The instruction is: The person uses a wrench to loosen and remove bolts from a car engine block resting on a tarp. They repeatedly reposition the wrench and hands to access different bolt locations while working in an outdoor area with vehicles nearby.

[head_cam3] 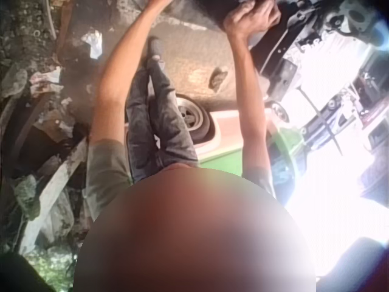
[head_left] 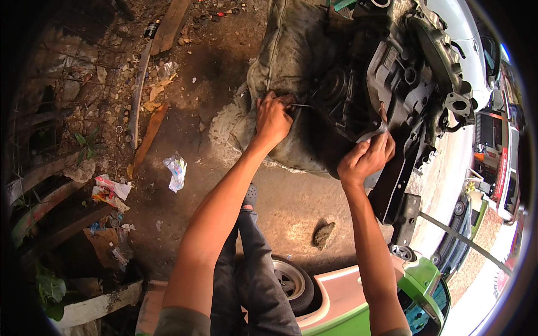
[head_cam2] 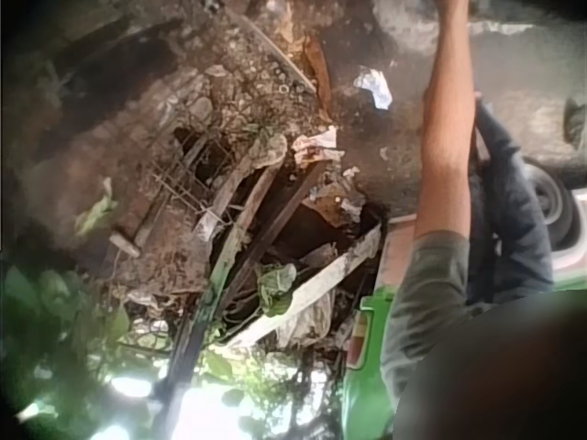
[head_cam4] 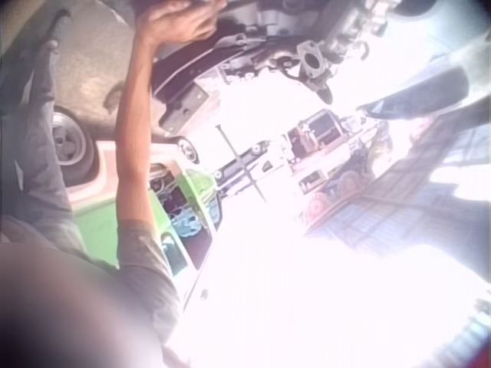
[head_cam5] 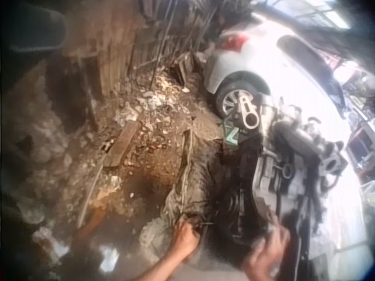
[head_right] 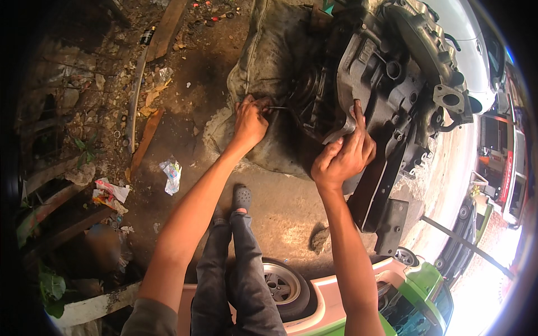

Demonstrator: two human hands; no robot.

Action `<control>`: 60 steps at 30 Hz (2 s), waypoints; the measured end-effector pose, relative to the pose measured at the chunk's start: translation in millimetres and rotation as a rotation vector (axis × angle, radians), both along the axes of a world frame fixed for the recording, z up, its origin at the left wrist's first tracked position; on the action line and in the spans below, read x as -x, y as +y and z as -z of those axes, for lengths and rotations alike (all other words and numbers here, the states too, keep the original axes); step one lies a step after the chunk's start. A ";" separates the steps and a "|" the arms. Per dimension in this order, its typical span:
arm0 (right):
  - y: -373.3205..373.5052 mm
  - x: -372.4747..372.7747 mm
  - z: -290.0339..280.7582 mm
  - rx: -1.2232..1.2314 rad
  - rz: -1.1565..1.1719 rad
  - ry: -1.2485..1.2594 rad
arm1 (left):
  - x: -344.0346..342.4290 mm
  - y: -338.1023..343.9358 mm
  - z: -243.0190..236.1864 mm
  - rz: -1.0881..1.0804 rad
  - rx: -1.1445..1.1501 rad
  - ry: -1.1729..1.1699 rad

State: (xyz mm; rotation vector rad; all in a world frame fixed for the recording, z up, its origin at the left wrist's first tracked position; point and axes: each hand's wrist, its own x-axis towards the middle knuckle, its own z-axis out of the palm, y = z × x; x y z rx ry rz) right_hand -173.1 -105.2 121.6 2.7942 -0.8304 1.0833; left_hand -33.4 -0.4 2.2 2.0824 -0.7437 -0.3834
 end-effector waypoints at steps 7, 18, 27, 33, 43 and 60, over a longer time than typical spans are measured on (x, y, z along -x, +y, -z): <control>-0.5 0.3 1.4 -0.004 -0.014 -0.010 | 8.1 19.0 -83.3 0.176 -0.250 -0.170; 1.6 -0.6 -4.3 -0.009 -0.011 0.023 | 30.2 27.9 -106.3 0.248 -0.231 -0.224; 2.9 -1.0 -6.1 -0.022 -0.001 0.030 | 13.5 51.7 -66.5 0.340 -0.155 -0.234; 2.3 -0.9 -5.1 -0.024 -0.018 0.016 | 5.1 42.6 -39.9 0.254 -0.115 -0.315; 2.5 -1.0 -1.6 0.017 0.025 0.019 | -32.2 36.2 -55.7 0.183 -0.065 0.683; 0.6 -3.2 0.7 0.018 -0.013 -0.053 | 37.0 -24.7 -35.4 -0.538 0.675 1.362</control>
